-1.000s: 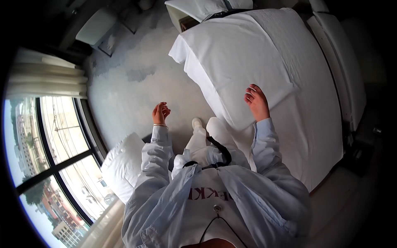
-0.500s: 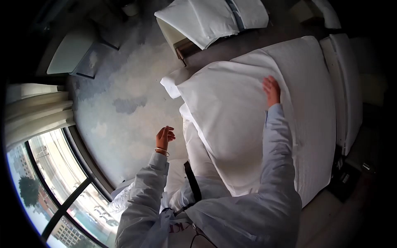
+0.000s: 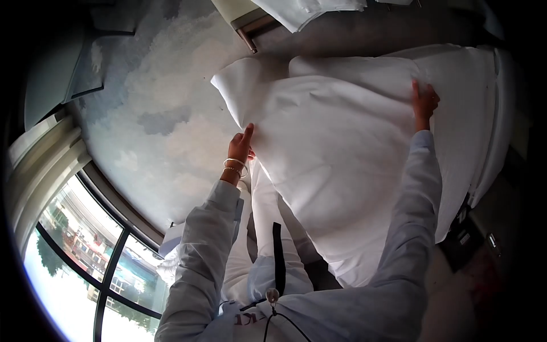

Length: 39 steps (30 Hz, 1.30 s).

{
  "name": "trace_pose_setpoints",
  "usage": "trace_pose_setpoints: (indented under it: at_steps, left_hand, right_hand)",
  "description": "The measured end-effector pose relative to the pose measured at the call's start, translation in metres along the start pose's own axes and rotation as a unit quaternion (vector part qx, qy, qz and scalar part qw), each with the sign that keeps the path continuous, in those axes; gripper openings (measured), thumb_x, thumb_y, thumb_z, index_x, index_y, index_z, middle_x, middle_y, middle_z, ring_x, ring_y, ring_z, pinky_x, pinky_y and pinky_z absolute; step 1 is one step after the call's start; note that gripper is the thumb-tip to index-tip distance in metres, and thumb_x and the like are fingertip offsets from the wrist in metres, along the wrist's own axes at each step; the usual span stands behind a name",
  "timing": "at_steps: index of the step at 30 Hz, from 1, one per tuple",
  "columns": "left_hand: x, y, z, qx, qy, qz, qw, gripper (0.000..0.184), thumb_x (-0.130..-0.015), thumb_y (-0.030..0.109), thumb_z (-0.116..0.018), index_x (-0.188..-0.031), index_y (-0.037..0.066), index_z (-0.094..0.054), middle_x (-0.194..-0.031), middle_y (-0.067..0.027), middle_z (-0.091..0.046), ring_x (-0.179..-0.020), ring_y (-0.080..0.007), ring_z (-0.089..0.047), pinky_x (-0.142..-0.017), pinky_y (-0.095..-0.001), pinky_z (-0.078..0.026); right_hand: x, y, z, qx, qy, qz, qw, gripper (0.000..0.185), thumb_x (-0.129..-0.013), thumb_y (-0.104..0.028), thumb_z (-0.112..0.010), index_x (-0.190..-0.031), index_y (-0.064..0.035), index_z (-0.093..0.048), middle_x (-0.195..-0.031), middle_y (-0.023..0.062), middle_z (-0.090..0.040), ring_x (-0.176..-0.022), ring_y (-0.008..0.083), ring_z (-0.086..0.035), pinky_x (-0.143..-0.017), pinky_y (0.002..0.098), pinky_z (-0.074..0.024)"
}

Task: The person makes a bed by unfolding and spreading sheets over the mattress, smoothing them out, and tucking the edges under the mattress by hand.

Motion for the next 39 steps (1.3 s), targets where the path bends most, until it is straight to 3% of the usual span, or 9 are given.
trace_pose_setpoints:
  at_steps: [4,12,18,20,22,25,27,28,39]
  left_hand:
    - [-0.018,0.012,-0.001,0.015,-0.031,-0.075,0.997,0.041,-0.076,0.039,-0.059,-0.062,0.003,-0.047,-0.052,-0.0039,-0.049,-0.045,-0.0107,-0.049,-0.041,-0.0221,-0.042]
    - [0.040,0.050,0.029,0.036,0.083,-0.294,0.951,0.028,-0.078,0.019,-0.060,-0.058,0.002,-0.049,-0.050,-0.0022,-0.050,-0.046,-0.0072,-0.047,-0.043,-0.0203,-0.037]
    - [0.051,0.083,0.067,0.015,0.238,-0.337,0.911,0.030,-0.079,0.024,-0.059,-0.059,0.004,-0.050,-0.049,-0.0003,-0.049,-0.045,-0.0062,-0.045,-0.045,-0.0185,-0.038]
    - [0.021,0.073,0.065,0.040,0.190,-0.266,0.944,0.028,-0.080,0.026,-0.058,-0.063,0.004,-0.052,-0.054,-0.0013,-0.051,-0.048,-0.0082,-0.048,-0.048,-0.0200,-0.041]
    - [0.005,0.055,0.068,0.056,0.141,-0.192,0.970,0.027,-0.080,0.029,-0.057,-0.068,0.004,-0.053,-0.059,-0.0023,-0.053,-0.052,-0.0103,-0.051,-0.051,-0.0214,-0.043]
    - [-0.017,0.017,0.085,0.146,0.109,-0.053,0.982,0.024,-0.081,0.031,-0.053,-0.087,0.008,-0.051,-0.082,-0.0046,-0.055,-0.075,-0.0204,-0.059,-0.063,-0.0295,-0.048]
    - [0.000,0.029,0.072,0.092,0.085,-0.079,0.989,0.025,-0.082,0.032,-0.051,-0.086,0.007,-0.052,-0.078,-0.0046,-0.056,-0.072,-0.0189,-0.059,-0.062,-0.0280,-0.047]
    - [0.009,0.034,0.063,0.077,0.057,-0.093,0.991,0.025,-0.082,0.032,-0.050,-0.086,0.007,-0.052,-0.077,-0.0047,-0.056,-0.071,-0.0185,-0.059,-0.061,-0.0274,-0.047]
    - [0.063,0.104,-0.086,-0.246,-0.153,-0.431,0.855,0.011,-0.082,0.012,-0.051,-0.089,0.004,-0.053,-0.084,-0.0045,-0.056,-0.074,-0.0133,-0.055,-0.065,-0.0258,-0.045]
  right_hand:
    - [0.007,-0.029,0.008,0.079,-0.126,-0.035,0.988,0.063,-0.072,-0.060,-0.047,-0.108,-0.0083,-0.050,-0.103,0.0147,-0.053,-0.096,0.0357,-0.048,-0.077,0.0500,-0.0394]
    - [-0.009,-0.063,0.077,-0.340,0.159,-0.011,0.927,0.043,-0.085,-0.036,-0.040,-0.090,0.0053,-0.053,-0.091,0.0227,-0.056,-0.086,0.0374,-0.053,-0.074,0.0413,-0.0406]
    - [-0.057,-0.050,-0.009,-0.292,0.053,0.001,0.955,0.031,-0.079,-0.027,-0.051,-0.101,-0.0046,-0.052,-0.091,0.0195,-0.055,-0.087,0.0359,-0.051,-0.081,0.0465,-0.0377]
    - [-0.039,-0.088,0.008,-0.224,0.168,0.177,0.944,0.027,-0.079,-0.025,-0.054,-0.098,-0.0056,-0.054,-0.091,0.0126,-0.056,-0.085,0.0302,-0.051,-0.077,0.0362,-0.0395]
    - [0.005,-0.146,0.053,-0.263,0.135,0.149,0.944,0.069,-0.067,-0.017,-0.065,-0.126,-0.0106,-0.030,-0.123,0.0159,-0.035,-0.115,0.0359,-0.028,-0.098,0.0449,-0.0190]
    - [0.060,-0.173,0.072,-0.297,0.085,0.164,0.937,0.061,-0.066,-0.011,-0.063,-0.120,-0.0077,-0.037,-0.122,0.0183,-0.035,-0.115,0.0368,-0.029,-0.097,0.0451,-0.0220]
    - [0.103,-0.172,0.077,-0.386,0.030,0.126,0.913,0.063,-0.069,-0.014,-0.061,-0.125,-0.0101,-0.033,-0.123,0.0178,-0.034,-0.115,0.0375,-0.028,-0.097,0.0451,-0.0230]
    - [0.107,-0.153,0.067,-0.358,0.095,0.159,0.915,0.039,-0.071,-0.019,-0.058,-0.107,-0.0083,-0.048,-0.105,0.0171,-0.049,-0.100,0.0354,-0.043,-0.086,0.0472,-0.0324]
    - [0.372,-0.193,0.126,-0.430,-0.163,0.130,0.879,0.041,-0.066,-0.005,-0.057,-0.106,-0.0117,-0.053,-0.129,0.0103,-0.033,-0.122,0.0261,-0.026,-0.100,0.0447,-0.0202]
Point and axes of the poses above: each hand's wrist, its own x-axis away from the middle knuckle, its own z-axis out of the back of the hand, y = z × x, the point moved 10 cm from there along -x, towards the middle knuckle
